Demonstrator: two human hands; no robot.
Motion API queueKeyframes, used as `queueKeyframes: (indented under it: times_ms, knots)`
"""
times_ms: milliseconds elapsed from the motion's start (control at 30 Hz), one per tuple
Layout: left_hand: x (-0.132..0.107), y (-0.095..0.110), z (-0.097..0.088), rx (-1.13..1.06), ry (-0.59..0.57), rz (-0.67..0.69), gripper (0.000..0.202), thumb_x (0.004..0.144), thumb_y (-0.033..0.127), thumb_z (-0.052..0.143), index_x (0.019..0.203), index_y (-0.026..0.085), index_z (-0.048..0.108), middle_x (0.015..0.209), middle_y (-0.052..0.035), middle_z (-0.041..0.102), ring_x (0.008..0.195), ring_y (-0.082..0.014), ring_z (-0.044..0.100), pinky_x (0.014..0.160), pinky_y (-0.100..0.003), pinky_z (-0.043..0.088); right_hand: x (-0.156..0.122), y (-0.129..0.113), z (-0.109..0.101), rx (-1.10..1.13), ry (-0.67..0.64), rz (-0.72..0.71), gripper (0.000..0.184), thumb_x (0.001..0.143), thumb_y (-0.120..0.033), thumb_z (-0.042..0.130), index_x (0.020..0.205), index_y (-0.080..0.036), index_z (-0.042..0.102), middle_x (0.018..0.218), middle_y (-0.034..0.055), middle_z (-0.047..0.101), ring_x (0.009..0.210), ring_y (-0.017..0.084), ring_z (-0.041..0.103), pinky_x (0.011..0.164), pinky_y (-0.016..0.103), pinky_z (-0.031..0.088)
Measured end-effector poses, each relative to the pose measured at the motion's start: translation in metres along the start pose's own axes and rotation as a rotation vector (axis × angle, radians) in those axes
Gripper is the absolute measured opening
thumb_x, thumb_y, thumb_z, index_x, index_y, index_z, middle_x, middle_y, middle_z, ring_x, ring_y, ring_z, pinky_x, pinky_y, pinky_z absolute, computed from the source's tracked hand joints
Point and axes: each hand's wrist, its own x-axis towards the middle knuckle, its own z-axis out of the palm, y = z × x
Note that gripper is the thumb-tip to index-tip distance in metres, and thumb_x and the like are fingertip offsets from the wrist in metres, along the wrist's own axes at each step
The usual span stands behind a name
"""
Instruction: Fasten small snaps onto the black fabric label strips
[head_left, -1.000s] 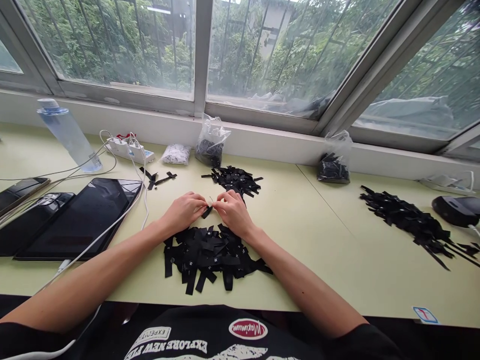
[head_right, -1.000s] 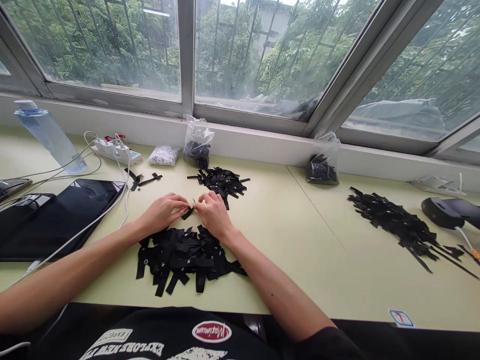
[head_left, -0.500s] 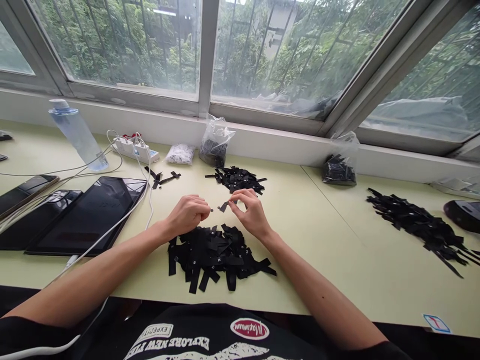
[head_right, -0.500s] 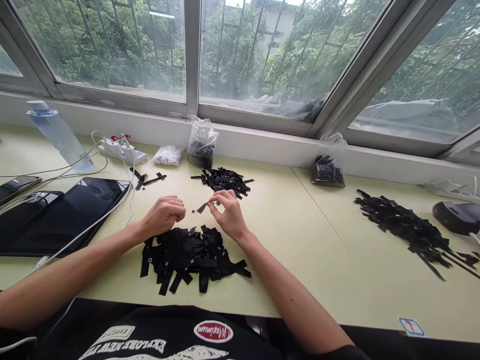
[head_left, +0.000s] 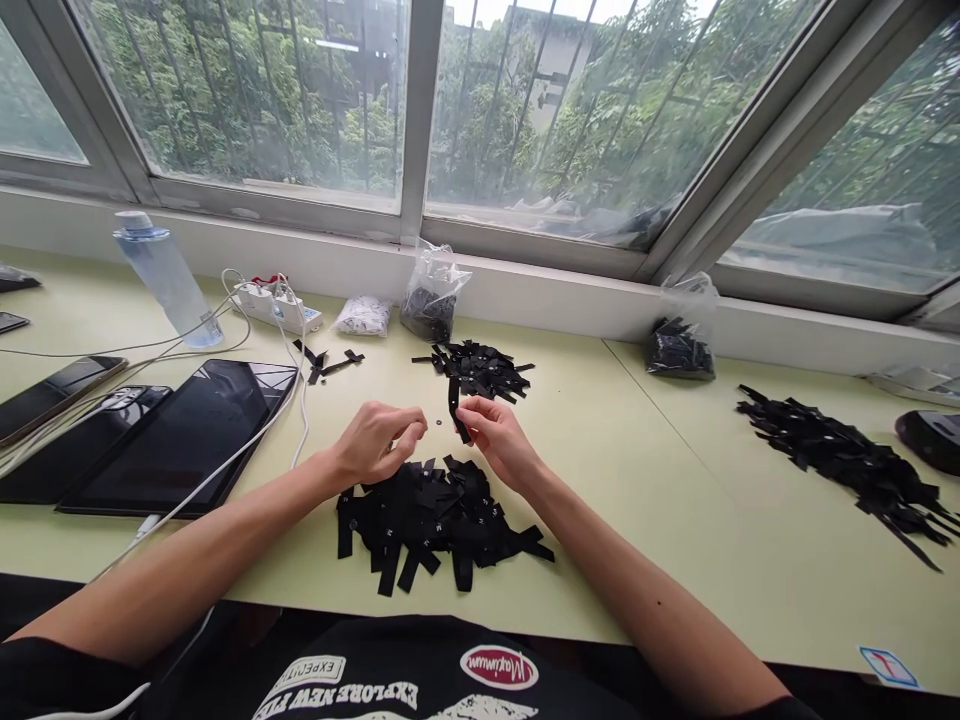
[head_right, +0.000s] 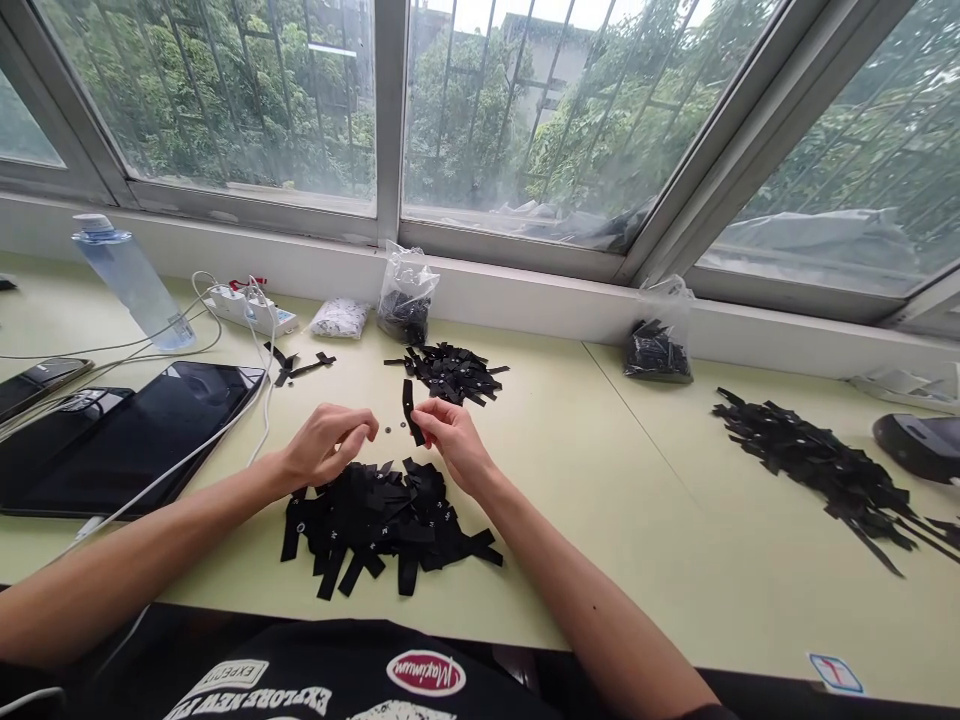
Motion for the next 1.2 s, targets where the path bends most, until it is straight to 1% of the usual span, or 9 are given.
queueKeyframes:
  times_ms: [67,167,267,367,567,667,767,1000,1200]
  knots:
    - [0.003,0.002,0.002,-0.057,0.037,-0.115,0.019,0.092,0.03,0.057,0.097,0.018,0.071,0.058,0.0039,0.05,0.052,-0.011,0.04,0.057,-0.026,0.035,-0.003,-0.004,0.004,0.057,-0.019,0.021,0.025,0.085,-0.043,0.073,0.083,-0.019,0.065,0.078,0.0005,0.057,0.068,0.013,0.049,0.061,0.027,0.041]
    - [0.009,0.003,0.01,-0.332,0.136,-0.281,0.03,0.093,0.039,0.063,0.114,0.019,0.071,0.075,-0.001,0.064,0.067,-0.0135,0.056,0.064,-0.026,0.044,-0.007,-0.007,0.01,0.047,-0.021,-0.01,0.023,0.086,-0.041,0.073,0.084,-0.02,0.066,0.079,0.0006,0.059,0.069,0.013,0.05,0.064,0.027,0.041]
    - [0.012,0.002,0.016,-0.563,0.208,-0.345,0.027,0.088,0.04,0.069,0.101,0.017,0.075,0.09,-0.0058,0.069,0.079,-0.0164,0.062,0.068,-0.027,0.049,-0.01,-0.007,0.018,-0.05,-0.001,-0.055,0.024,0.088,-0.043,0.071,0.083,-0.02,0.066,0.076,0.0,0.06,0.067,0.014,0.05,0.065,0.028,0.042]
    - [0.014,-0.002,0.014,-0.617,0.243,-0.365,0.022,0.086,0.038,0.073,0.087,0.016,0.075,0.09,-0.0065,0.069,0.082,-0.0176,0.063,0.07,-0.027,0.05,-0.01,-0.003,0.02,-0.175,0.011,-0.107,0.023,0.091,-0.044,0.067,0.086,-0.021,0.067,0.078,0.0003,0.063,0.07,0.015,0.054,0.069,0.03,0.044]
    - [0.016,-0.018,0.002,-0.751,0.353,-0.406,0.024,0.087,0.034,0.072,0.1,0.015,0.067,0.092,-0.0086,0.074,0.089,-0.0212,0.07,0.082,-0.033,0.052,0.007,0.011,0.01,-0.791,0.078,-0.429,0.007,0.095,-0.029,0.066,0.096,-0.025,0.072,0.098,0.0035,0.072,0.099,0.024,0.057,0.092,0.041,0.043]
    - [0.015,-0.026,0.003,-0.737,0.353,-0.439,0.028,0.085,0.036,0.074,0.1,0.013,0.068,0.093,-0.0113,0.076,0.089,-0.0236,0.072,0.08,-0.035,0.054,0.015,0.019,0.008,-1.048,0.004,-0.508,0.01,0.092,-0.023,0.07,0.101,-0.027,0.074,0.103,0.0033,0.072,0.102,0.025,0.055,0.094,0.043,0.04]
    - [0.013,-0.032,0.007,-0.678,0.325,-0.474,0.028,0.085,0.037,0.073,0.099,0.012,0.071,0.091,-0.0108,0.076,0.082,-0.0212,0.07,0.078,-0.034,0.054,0.018,0.026,0.011,-1.182,-0.057,-0.522,0.012,0.092,-0.022,0.071,0.102,-0.028,0.074,0.103,0.0035,0.072,0.102,0.025,0.054,0.092,0.042,0.039]
    - [0.011,-0.033,0.011,-0.613,0.29,-0.498,0.028,0.083,0.038,0.074,0.096,0.013,0.077,0.09,-0.0084,0.076,0.081,-0.0196,0.068,0.078,-0.031,0.054,0.018,0.028,0.013,-1.267,-0.099,-0.55,0.01,0.095,-0.019,0.065,0.089,-0.023,0.072,0.095,0.0022,0.073,0.097,0.023,0.053,0.09,0.04,0.037]
    - [0.011,-0.029,0.01,-0.61,0.249,-0.504,0.031,0.081,0.04,0.076,0.099,0.015,0.078,0.094,-0.0084,0.077,0.083,-0.0202,0.068,0.078,-0.032,0.054,0.016,0.022,0.009,-1.333,-0.099,-0.609,0.018,0.098,-0.01,0.053,0.09,-0.019,0.066,0.091,0.007,0.072,0.095,0.025,0.056,0.088,0.041,0.039]
